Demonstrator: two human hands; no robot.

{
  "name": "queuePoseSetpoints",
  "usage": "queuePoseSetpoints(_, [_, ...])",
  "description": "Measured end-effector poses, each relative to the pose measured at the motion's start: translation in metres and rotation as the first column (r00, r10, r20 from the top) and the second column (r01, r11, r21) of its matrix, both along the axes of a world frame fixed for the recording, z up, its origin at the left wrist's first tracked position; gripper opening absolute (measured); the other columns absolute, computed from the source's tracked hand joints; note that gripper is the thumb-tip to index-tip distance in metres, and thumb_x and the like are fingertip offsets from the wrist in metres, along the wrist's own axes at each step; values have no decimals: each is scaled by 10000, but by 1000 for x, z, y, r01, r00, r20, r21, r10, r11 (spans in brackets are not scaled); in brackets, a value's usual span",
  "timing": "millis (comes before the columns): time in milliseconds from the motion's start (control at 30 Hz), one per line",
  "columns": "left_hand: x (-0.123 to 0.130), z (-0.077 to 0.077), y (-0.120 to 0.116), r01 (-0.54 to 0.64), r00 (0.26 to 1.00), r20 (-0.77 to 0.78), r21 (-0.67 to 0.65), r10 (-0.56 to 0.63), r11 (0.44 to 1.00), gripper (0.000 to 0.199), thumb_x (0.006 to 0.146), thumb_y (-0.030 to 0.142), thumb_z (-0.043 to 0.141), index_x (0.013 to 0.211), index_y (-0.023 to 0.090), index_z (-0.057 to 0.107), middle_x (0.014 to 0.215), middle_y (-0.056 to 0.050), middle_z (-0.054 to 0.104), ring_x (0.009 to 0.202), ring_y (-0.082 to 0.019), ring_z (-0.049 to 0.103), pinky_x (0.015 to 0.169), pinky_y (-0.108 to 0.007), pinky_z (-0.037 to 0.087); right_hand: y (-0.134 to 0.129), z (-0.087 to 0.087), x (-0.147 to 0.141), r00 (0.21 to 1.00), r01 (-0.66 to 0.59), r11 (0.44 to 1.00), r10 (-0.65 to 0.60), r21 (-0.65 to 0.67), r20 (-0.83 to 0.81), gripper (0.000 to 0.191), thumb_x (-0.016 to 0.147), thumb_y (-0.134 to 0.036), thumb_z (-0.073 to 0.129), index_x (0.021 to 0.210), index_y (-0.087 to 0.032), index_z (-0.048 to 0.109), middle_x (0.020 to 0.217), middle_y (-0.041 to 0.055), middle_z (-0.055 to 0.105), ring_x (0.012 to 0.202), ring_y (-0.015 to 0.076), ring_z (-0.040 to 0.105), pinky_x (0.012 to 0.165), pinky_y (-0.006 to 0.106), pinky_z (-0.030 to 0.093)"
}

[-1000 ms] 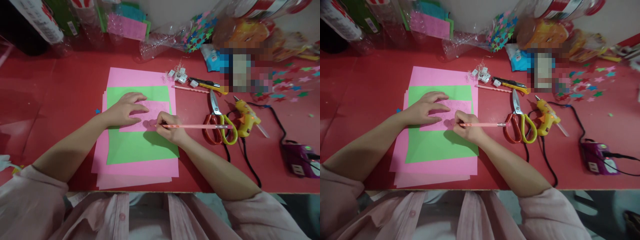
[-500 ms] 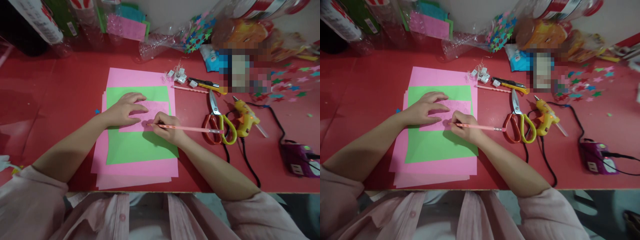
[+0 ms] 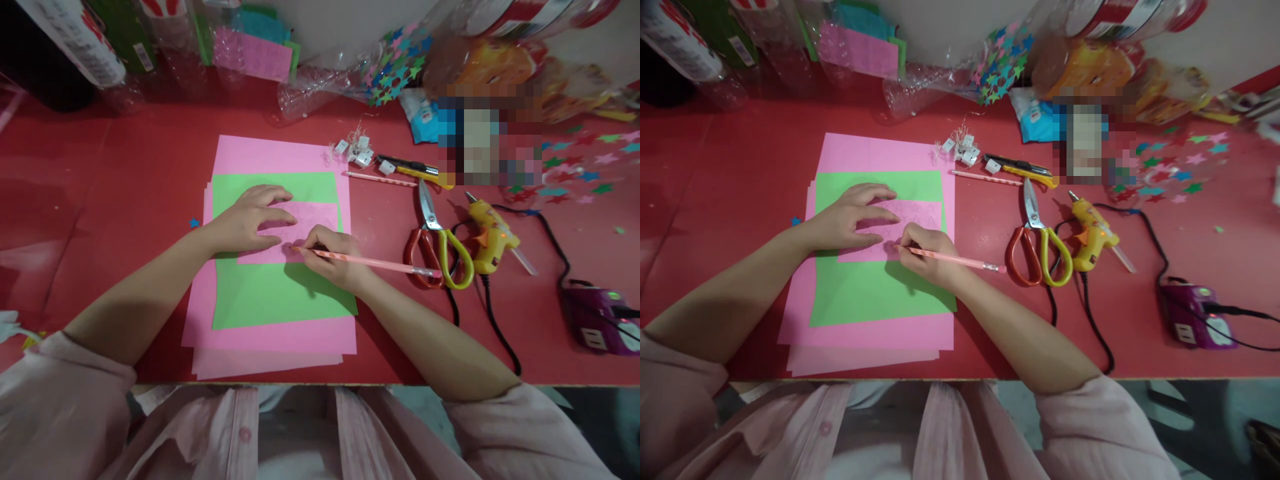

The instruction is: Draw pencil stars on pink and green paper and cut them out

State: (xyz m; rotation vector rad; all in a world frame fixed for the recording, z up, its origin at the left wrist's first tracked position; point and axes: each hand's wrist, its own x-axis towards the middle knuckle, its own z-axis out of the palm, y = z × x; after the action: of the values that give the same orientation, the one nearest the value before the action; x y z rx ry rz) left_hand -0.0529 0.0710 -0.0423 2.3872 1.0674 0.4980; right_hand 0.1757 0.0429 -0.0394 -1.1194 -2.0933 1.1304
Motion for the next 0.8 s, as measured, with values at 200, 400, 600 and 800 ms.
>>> queuePoseSetpoints(200, [0, 2, 0, 5, 1000, 8, -18, -5, 1000, 352, 819, 351, 632, 1145, 245, 712, 1384, -98, 510, 1344, -326, 395, 1142, -513, 281, -2, -2, -2, 997, 79, 995, -79, 59, 0, 212, 782, -214, 566, 646, -218, 402, 548, -67, 437, 508, 71, 356, 500, 231, 257])
queuePoseSetpoints(400, [-1, 0, 1, 10, 1000, -6, 3, -10, 1000, 355, 824, 350, 630, 1154, 243, 710, 1394, -99, 507, 1342, -328, 401, 1137, -522, 284, -2, -1, -1, 993, 119, 988, -120, 93, -1, 177, 742, -174, 525, 636, -220, 392, 525, -73, 405, 485, 68, 337, 490, 227, 252])
queuePoseSetpoints(600, [0, 0, 1, 10, 1000, -12, 8, -10, 1000, 356, 815, 343, 640, 1152, 252, 708, 1390, -94, 509, 1335, -327, 408, 1135, -521, 292, 0, -1, 1, 990, 140, 988, -141, 68, 9, 160, 709, -162, 517, 638, -224, 388, 518, -72, 415, 475, 71, 360, 477, 226, 255])
queuePoseSetpoints(800, [0, 1, 0, 2, 1000, -13, -6, -2, 1000, 353, 811, 340, 639, 1147, 261, 711, 1391, -85, 507, 1342, -327, 395, 1145, -520, 278, 0, -1, 1, 990, 137, 989, -139, 61, 16, 163, 707, -154, 512, 638, -226, 383, 514, -74, 406, 473, 72, 355, 478, 227, 247])
